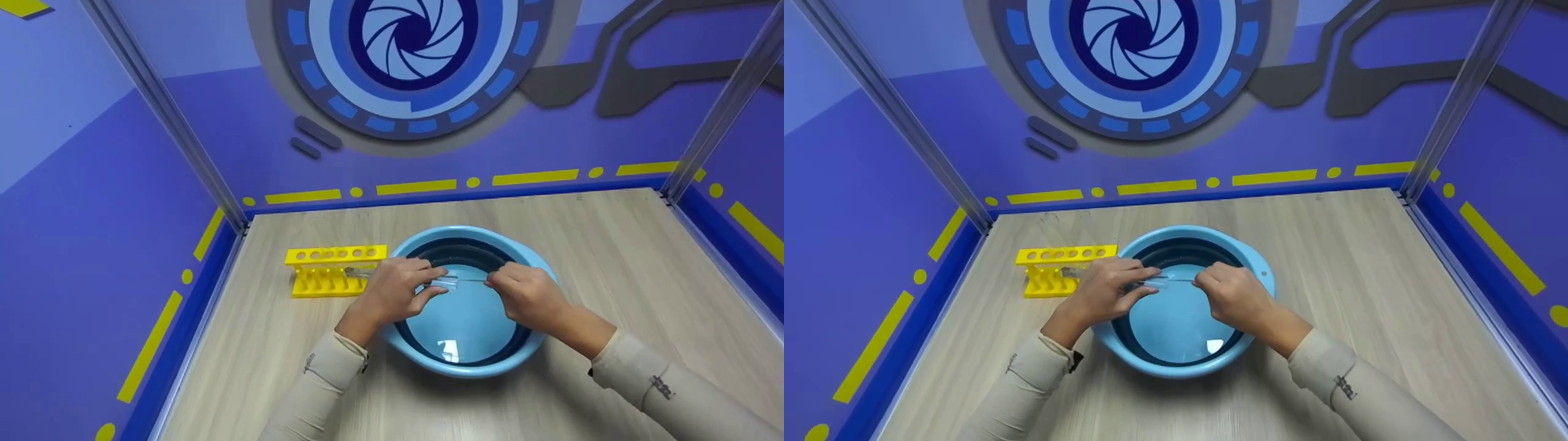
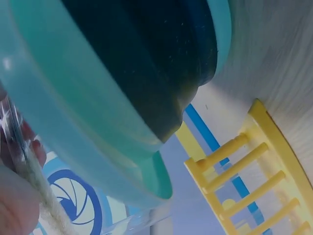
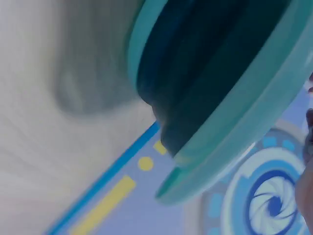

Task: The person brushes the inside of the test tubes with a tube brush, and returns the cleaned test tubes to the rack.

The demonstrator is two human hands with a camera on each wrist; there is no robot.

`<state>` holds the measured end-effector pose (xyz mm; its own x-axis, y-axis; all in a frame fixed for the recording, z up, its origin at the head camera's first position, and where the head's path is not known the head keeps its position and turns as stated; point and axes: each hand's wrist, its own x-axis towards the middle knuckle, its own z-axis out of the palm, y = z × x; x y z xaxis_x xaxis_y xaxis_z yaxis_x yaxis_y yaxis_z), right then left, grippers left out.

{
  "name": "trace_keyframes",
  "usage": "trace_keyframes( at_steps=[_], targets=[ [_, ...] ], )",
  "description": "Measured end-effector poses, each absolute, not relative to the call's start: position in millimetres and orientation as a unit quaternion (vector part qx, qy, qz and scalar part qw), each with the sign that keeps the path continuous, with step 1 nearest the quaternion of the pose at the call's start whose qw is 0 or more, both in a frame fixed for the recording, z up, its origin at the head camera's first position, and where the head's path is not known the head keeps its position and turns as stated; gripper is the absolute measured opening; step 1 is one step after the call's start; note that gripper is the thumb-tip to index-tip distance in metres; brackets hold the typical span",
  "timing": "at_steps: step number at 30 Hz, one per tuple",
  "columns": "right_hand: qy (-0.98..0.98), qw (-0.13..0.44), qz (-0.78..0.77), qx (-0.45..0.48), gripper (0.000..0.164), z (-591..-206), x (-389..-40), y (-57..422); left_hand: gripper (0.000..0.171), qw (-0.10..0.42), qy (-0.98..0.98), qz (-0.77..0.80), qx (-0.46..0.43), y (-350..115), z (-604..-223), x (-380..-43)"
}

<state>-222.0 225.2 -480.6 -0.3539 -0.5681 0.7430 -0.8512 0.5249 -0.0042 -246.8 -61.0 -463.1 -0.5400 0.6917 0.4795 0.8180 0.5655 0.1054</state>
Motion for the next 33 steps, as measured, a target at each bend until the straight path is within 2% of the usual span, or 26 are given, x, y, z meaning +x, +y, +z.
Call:
trace_keyframes(
  at_steps=[1,3,6,15,33],
  targets=[
    [-0.774,0.396,0.161,0.466,0.022,-481.0,-226.2,227.3,0.036,0.179,-0.865,-0.164,-0.44,-61.3,-461.9,-246.8],
    [-0.746,0.436,0.116,0.49,0.032,-480.2,-231.6,230.8,0.04,0.148,-0.867,-0.175,-0.443,-61.8,-459.7,-246.8],
    [-0.714,0.471,0.056,0.514,0.031,-479.0,-236.1,234.6,0.044,0.118,-0.869,-0.189,-0.443,-63.7,-458.2,-247.5],
    [-0.71,0.462,0.013,0.531,0.031,-485.6,-233.2,234.4,0.043,0.1,-0.872,-0.193,-0.439,-71.5,-466.4,-244.0],
    [-0.71,0.459,0.029,0.533,0.031,-493.4,-231.0,248.1,0.041,0.077,-0.887,-0.217,-0.399,-92.2,-476.0,-247.1]
  ],
)
